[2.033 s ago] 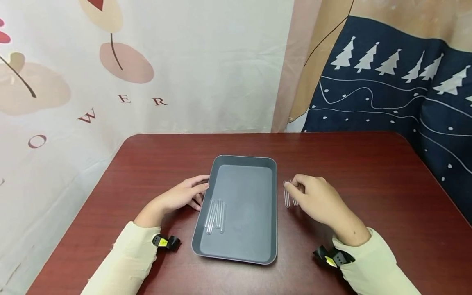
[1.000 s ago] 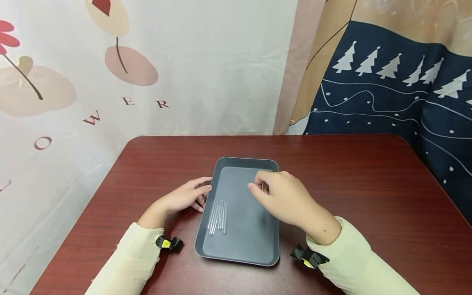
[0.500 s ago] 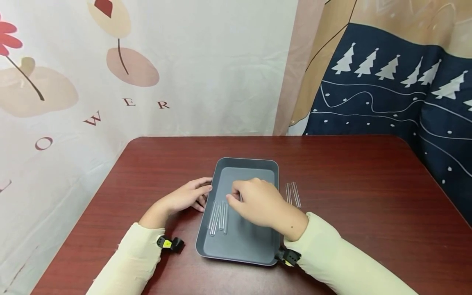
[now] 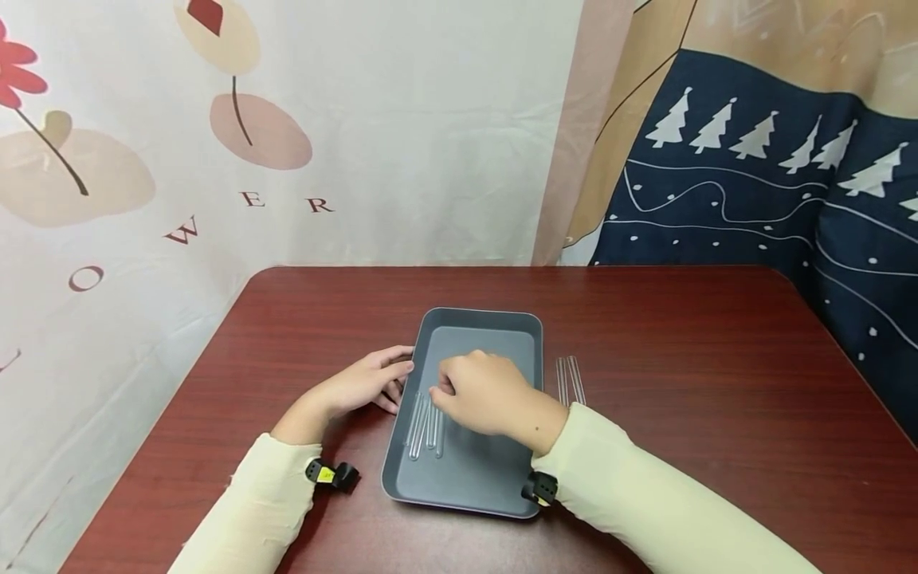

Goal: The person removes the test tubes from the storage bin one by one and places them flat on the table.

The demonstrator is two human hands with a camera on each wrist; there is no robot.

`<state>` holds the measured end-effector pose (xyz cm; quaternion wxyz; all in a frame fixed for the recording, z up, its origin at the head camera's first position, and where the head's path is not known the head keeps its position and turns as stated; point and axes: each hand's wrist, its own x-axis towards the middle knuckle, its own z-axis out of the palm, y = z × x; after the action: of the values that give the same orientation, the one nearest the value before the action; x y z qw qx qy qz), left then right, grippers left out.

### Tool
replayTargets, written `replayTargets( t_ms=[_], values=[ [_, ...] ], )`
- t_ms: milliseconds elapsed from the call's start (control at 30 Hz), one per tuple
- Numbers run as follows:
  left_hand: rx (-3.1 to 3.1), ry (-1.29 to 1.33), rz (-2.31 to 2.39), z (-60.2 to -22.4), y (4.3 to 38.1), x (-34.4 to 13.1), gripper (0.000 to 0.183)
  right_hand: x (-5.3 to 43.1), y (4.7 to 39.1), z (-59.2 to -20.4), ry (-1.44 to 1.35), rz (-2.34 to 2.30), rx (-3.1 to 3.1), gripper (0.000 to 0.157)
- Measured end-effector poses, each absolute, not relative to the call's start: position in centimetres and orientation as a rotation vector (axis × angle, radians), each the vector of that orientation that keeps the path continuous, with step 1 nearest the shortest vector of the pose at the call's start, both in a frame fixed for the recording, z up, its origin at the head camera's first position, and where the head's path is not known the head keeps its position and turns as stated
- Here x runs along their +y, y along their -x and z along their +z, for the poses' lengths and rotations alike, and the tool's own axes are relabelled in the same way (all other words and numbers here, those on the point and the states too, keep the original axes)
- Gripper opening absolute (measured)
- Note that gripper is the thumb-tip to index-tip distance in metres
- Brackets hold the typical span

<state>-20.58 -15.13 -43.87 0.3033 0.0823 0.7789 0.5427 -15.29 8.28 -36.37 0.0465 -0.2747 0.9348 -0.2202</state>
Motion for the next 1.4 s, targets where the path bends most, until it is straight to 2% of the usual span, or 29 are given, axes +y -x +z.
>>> replayTargets(
  t_ms=[800, 1400],
  values=[
    [2.058, -0.222, 1.443, -43.7, 20.3, -15.2, 0.056, 6.6, 16.4, -38.5, 0.787, -0.565, 2.723, 0.043],
    [2.045, -0.220, 1.451, -43.7, 20.4, -15.1, 0.057, 5.9, 16.4, -39.4, 0.775, -0.472, 2.704, 0.043]
  ],
)
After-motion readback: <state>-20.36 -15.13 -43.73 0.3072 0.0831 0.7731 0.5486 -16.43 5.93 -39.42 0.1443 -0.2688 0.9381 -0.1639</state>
